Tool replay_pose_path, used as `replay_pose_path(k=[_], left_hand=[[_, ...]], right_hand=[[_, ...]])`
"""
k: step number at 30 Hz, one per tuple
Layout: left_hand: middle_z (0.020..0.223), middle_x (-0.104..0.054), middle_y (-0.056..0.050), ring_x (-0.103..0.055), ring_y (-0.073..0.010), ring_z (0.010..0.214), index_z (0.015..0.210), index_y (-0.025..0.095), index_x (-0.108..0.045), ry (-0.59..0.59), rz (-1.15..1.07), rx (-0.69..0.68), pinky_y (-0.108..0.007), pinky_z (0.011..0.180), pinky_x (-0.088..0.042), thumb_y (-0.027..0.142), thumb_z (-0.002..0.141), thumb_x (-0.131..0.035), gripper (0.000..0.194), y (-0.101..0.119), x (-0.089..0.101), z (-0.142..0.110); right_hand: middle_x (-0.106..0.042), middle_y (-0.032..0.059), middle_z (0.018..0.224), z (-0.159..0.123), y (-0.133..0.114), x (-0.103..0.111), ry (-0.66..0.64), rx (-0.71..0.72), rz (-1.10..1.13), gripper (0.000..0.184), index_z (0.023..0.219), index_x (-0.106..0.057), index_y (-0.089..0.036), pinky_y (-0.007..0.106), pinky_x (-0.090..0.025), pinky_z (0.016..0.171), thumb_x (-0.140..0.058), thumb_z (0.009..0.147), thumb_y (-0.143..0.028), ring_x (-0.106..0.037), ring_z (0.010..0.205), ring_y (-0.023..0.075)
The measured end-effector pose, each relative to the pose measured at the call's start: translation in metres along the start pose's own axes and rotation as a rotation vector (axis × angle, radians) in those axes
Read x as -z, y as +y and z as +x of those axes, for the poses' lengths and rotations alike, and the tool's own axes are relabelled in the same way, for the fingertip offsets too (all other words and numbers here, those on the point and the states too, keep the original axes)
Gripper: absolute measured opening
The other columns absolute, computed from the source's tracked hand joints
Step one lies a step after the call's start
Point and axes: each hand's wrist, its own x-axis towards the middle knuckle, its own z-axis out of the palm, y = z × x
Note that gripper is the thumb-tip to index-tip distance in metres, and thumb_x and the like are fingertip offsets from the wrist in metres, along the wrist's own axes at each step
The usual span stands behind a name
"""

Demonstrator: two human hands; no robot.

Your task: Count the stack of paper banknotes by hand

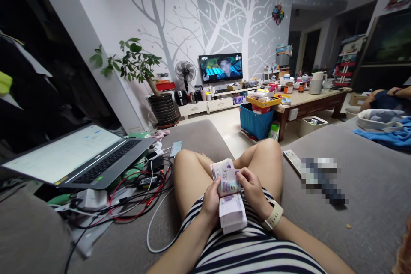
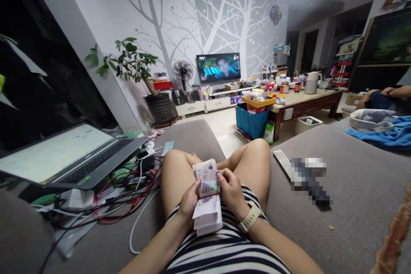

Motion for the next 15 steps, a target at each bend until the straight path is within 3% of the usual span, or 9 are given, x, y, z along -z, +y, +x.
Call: replay_pose_path(k=[9,15], left_hand=[[0.06,-0.071,-0.006,-0.067,-0.0214,0.062,0.066,0.012,-0.07,-0.012,0.12,-0.104,-0.027,0.058,-0.049,0.023,0.067,-0.065,0.013,0.002,0.001,-0.005],[0.059,-0.071,-0.005,-0.063,-0.019,0.057,0.061,0.012,-0.07,0.002,0.167,-0.143,-0.026,0.054,-0.046,0.028,0.059,-0.069,0.016,0.009,-0.006,-0.013]], right_hand=[[-0.049,-0.0027,0.066,-0.01,-0.012,-0.001,-0.048,0.082,-0.017,0.029,0.073,-0.052,-0.019,0.024,-0.036,0.057,-0.056,0.091,-0.041,-0.043,0.063,0.0129],[-0.053,-0.0012,0.071,-0.011,-0.013,-0.002,-0.081,0.083,0.009,0.026,0.079,-0.056,-0.018,0.025,-0.038,0.06,-0.054,0.092,-0.04,-0.046,0.066,0.0138]])
